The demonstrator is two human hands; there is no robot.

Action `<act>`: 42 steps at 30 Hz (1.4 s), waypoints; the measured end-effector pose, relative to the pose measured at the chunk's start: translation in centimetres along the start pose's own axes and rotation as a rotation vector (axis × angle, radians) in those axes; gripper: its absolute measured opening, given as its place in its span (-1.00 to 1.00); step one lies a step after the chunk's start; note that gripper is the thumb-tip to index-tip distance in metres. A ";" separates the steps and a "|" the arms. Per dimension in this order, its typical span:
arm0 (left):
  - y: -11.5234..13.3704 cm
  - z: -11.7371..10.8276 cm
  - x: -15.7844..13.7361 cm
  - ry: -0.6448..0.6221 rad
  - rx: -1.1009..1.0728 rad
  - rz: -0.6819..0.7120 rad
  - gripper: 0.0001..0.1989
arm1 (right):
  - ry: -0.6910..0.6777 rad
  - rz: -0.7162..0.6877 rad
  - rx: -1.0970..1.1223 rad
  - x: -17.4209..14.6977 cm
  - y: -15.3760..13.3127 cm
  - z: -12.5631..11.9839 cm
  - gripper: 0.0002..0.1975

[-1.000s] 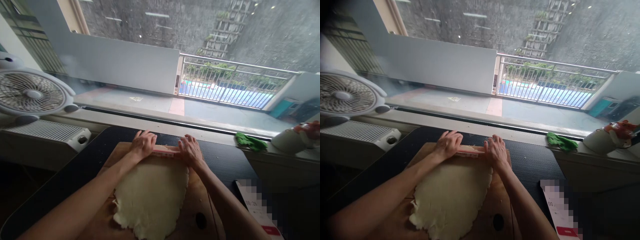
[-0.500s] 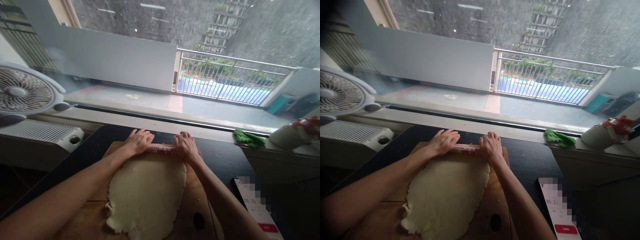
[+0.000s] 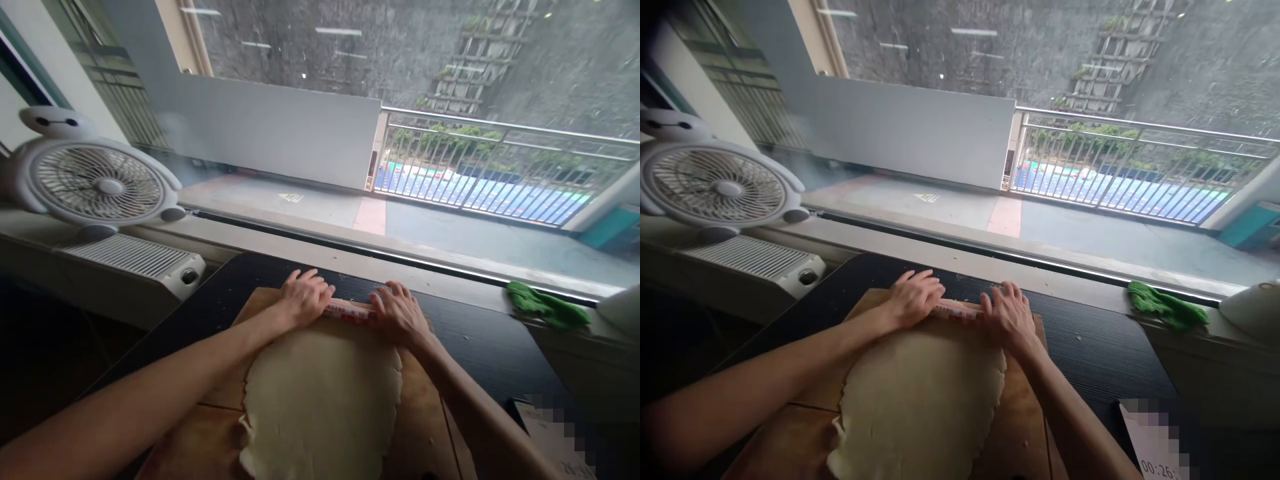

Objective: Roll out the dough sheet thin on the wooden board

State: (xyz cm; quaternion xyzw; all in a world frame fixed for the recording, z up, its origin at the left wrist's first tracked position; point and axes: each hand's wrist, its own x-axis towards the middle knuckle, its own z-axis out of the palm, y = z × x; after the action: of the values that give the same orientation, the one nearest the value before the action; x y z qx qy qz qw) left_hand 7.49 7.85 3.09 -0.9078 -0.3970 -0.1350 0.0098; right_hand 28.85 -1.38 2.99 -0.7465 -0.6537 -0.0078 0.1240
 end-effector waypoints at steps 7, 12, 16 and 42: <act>-0.4 0.8 -0.3 0.033 0.024 0.039 -0.52 | -0.063 0.002 -0.026 0.0 0.0 0.1 -0.55; -0.7 0.4 2.7 -0.078 0.033 -0.020 -0.59 | -0.123 0.062 -0.016 2.7 0.2 -0.3 -0.53; -0.5 0.1 -2.3 -0.045 -0.054 0.097 -0.56 | -0.050 -0.073 -0.044 -2.3 -0.6 0.2 -0.55; -1.0 0.5 5.7 -0.099 0.005 -0.158 -0.49 | -0.140 0.113 -0.034 2.5 -0.1 0.5 -0.50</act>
State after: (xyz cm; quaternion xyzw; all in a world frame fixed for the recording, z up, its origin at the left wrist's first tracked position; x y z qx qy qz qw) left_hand 10.60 12.69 3.99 -0.8792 -0.4677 -0.0896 -0.0183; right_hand 29.00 1.20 2.98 -0.7829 -0.6174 0.0404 0.0654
